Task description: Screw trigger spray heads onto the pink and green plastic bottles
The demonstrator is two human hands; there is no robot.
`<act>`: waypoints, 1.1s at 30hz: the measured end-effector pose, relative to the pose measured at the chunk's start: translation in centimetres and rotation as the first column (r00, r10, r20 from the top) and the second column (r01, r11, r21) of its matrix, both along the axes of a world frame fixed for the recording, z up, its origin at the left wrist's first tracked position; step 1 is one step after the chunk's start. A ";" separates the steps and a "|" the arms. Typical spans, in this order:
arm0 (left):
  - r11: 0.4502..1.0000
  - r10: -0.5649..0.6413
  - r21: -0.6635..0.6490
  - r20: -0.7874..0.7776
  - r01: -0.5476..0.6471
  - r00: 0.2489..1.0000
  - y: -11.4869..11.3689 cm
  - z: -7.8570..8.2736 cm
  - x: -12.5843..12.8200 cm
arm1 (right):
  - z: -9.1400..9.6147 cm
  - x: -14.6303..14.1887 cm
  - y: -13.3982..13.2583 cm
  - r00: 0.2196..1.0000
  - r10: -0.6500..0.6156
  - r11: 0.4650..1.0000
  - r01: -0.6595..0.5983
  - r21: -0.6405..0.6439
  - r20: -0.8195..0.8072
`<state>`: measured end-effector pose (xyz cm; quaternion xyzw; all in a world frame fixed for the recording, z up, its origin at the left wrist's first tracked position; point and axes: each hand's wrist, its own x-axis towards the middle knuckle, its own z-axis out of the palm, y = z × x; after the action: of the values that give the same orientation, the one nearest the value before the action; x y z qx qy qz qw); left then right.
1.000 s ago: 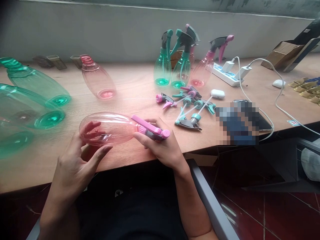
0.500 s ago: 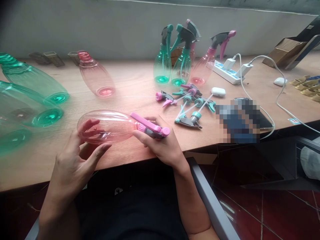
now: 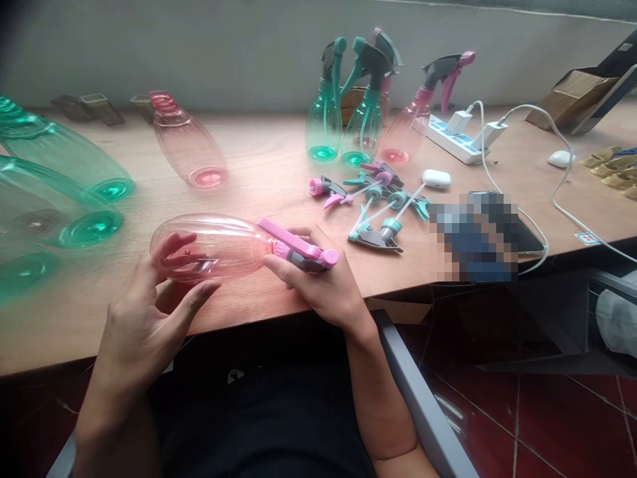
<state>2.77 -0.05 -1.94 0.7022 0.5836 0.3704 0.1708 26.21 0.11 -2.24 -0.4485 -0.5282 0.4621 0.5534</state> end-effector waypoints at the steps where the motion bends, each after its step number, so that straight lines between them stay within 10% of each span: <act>1: 1.000 0.000 0.001 -0.001 0.000 1.000 0.0 0.0 0.0 | 0.0 0.0 0.0 1.000 0.003 1.000 -0.003 0.004 0.000; 33: 1.000 -0.007 0.016 0.003 0.007 1.000 0.0 0.1 0.1 | 0.0 0.1 0.0 1.000 -0.008 0.998 0.008 0.055 0.000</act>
<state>2.88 -0.08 -1.81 0.7050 0.5779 0.3755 0.1673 26.35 0.07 -2.28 -0.4353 -0.5390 0.4450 0.5674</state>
